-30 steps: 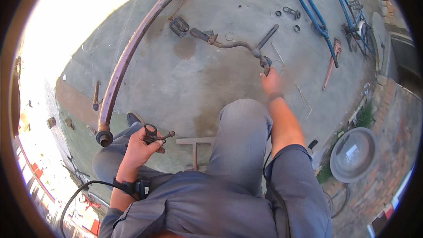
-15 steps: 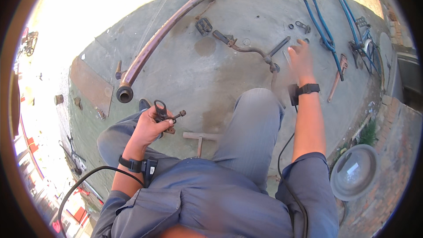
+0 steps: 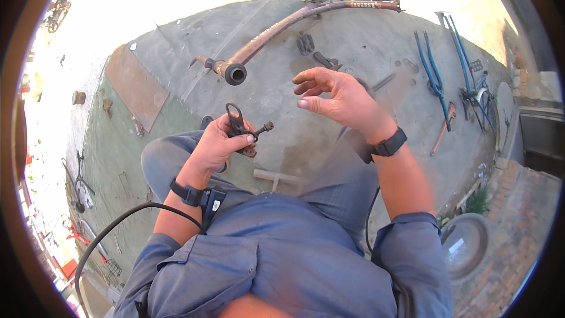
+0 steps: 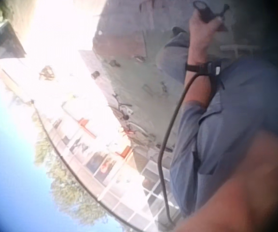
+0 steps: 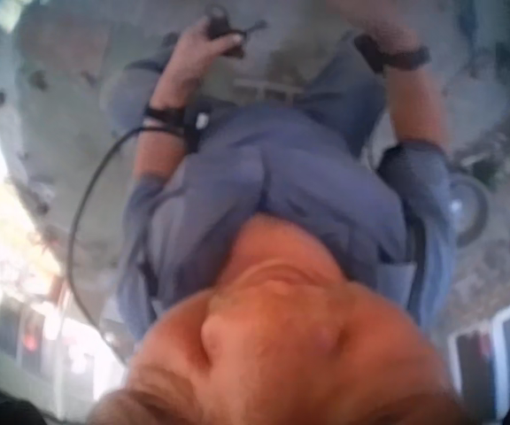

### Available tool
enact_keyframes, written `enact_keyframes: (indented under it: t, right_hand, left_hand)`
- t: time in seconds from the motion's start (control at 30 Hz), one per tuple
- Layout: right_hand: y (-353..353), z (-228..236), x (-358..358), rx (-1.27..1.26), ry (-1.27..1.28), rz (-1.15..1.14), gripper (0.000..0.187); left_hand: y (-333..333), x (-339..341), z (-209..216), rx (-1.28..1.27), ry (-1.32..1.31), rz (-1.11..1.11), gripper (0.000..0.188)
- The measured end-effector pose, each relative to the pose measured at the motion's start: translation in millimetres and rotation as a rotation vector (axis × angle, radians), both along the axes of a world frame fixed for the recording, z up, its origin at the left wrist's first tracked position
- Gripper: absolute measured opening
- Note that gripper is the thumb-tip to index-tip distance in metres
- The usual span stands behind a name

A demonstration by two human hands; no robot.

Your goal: The person assembles a bicycle part by inserting a bolt into a metal bracket and then attaching a rubber grommet. They handle the bracket, bolt, and grommet by hand, then place the assembled bracket onto a bicycle handlebar.

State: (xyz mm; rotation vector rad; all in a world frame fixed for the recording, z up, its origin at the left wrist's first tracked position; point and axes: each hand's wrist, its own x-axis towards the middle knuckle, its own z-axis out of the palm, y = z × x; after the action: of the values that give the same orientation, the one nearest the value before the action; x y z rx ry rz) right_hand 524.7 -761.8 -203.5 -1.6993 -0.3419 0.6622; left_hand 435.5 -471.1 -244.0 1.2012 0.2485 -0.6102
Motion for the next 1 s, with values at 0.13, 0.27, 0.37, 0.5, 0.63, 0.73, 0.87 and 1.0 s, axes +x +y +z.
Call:
enact_keyframes:
  t: [0.13,0.27,0.37,0.5,0.63,0.73,0.87,1.0]
  right_hand:
    - [51,1,-30,0.034,0.061,0.096,0.053]
    - [80,6,-41,0.012,0.082,0.143,0.056]
    - [97,11,-45,-0.010,0.073,0.171,0.052]
    - [114,17,-43,-0.014,0.148,0.186,0.044]
    - [117,11,-43,0.069,0.218,0.191,0.034]
    - [114,0,-39,0.155,0.260,0.184,0.030]
    - [111,-12,-24,0.257,0.311,0.203,0.024]
    - [105,-12,3,0.352,0.310,0.198,0.021]
  left_hand:
    - [15,-11,9,-0.025,0.003,0.066,0.020]
    - [28,-25,15,-0.102,-0.039,0.144,0.019]
    - [37,-34,17,-0.142,-0.063,0.178,0.020]
    - [46,-40,20,-0.209,-0.091,0.202,0.021]
    - [45,-38,18,-0.249,-0.104,0.204,0.022]
    - [40,-32,20,-0.229,-0.074,0.196,0.021]
    - [37,-24,28,-0.190,-0.029,0.214,0.020]
    - [43,-6,39,-0.104,-0.037,0.244,0.020]
